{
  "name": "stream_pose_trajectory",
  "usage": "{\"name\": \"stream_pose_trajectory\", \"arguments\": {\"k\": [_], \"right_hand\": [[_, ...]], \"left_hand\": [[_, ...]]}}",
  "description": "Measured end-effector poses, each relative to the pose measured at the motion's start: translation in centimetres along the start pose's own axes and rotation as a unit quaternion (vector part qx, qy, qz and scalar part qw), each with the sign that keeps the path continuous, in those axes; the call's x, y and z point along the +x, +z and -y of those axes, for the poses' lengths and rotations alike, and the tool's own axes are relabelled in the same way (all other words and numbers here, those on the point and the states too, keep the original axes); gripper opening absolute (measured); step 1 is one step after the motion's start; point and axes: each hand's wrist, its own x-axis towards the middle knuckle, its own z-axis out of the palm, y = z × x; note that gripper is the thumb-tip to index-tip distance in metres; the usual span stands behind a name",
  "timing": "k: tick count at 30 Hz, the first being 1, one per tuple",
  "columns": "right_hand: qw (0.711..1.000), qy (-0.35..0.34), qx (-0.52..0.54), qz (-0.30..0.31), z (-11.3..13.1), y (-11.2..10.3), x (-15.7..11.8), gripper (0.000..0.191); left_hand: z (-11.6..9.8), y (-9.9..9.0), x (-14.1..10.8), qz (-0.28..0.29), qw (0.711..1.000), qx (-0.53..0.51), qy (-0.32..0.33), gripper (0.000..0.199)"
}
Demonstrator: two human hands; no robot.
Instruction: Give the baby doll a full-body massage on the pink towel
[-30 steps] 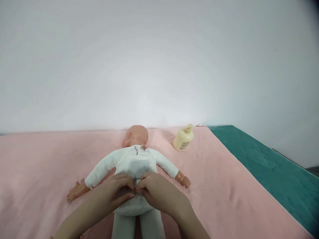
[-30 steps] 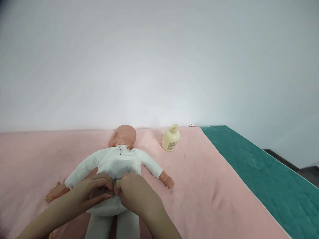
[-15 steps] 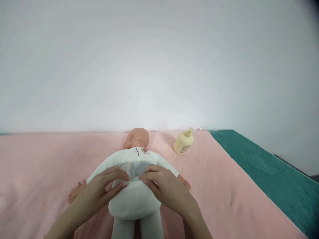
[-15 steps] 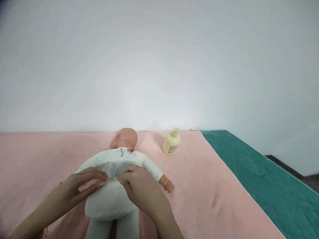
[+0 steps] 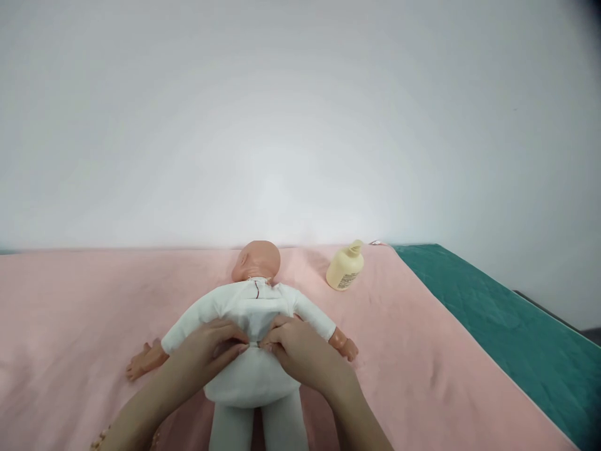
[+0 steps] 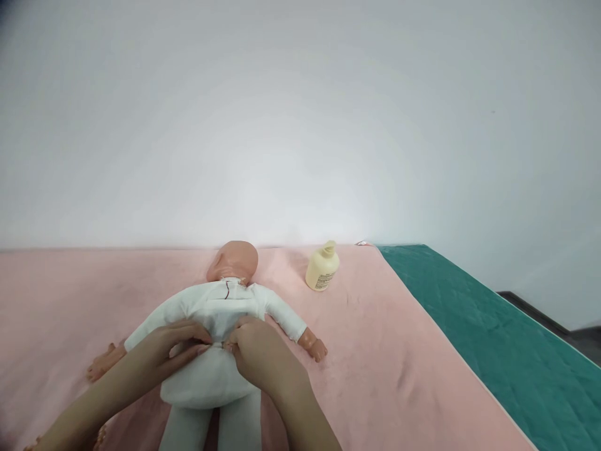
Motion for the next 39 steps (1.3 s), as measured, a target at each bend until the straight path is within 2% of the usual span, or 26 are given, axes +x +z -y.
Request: {"name": "stream_pose_trajectory", "arguments": {"k": [3,5,7,9,12,14,18,23,28,31,35,37,39], "right_hand": [[0.999,0.003,-0.014,0.040,-0.1,-0.2,0.0,0.032],[0.999,-0.008,0.021,0.024,-0.2,-0.5,0.2,0.030],[0.998,-0.015,0.066,-0.018,-0.5,-0.7,0.6,0.029],[0.991,-0.020,0.103,-0.079,-1.1,-0.5,1.1,0.027],[0.982,-0.033,0.116,-0.143,-2.2,0.1,1.8,0.025],[0.983,-0.034,0.112,-0.140,-2.7,0.6,2.1,0.026],[0.990,-0.011,0.109,-0.093,-3.2,1.0,2.4,0.025],[0.994,0.015,0.099,-0.054,-3.0,1.0,2.5,0.025],[0.996,0.021,0.078,-0.040,-2.6,1.1,2.5,0.025],[0.995,0.011,0.077,-0.057,-2.5,1.3,2.6,0.024],[0.989,-0.012,0.080,-0.122,-2.7,1.6,2.8,0.023],[0.986,-0.016,0.074,-0.145,-2.9,1.8,2.9,0.023],[0.988,-0.014,0.065,-0.143,-3.1,2.0,2.9,0.025]], "left_hand": [[-0.2,-0.2,-0.1,-0.012,1.000,-0.012,-0.002,0.024],[-0.2,-0.3,-0.3,-0.029,0.999,-0.017,0.004,0.026],[0.0,-0.3,-0.5,-0.067,0.997,-0.023,0.017,0.028],[0.6,-0.2,-0.6,-0.130,0.991,-0.020,0.033,0.027],[1.7,0.2,-0.6,-0.196,0.979,0.013,0.061,0.025],[2.3,0.5,-0.4,-0.198,0.976,0.047,0.072,0.030],[2.8,1.0,-0.1,-0.182,0.976,0.096,0.074,0.037],[2.8,1.2,0.2,-0.151,0.974,0.150,0.079,0.039],[2.8,1.3,0.2,-0.119,0.972,0.182,0.087,0.042],[2.7,1.7,0.2,-0.145,0.970,0.173,0.094,0.040],[2.7,2.4,0.2,-0.198,0.957,0.176,0.119,0.042],[2.9,2.6,0.2,-0.201,0.955,0.184,0.121,0.044],[3.2,2.6,0.2,-0.189,0.956,0.192,0.114,0.046]]}}
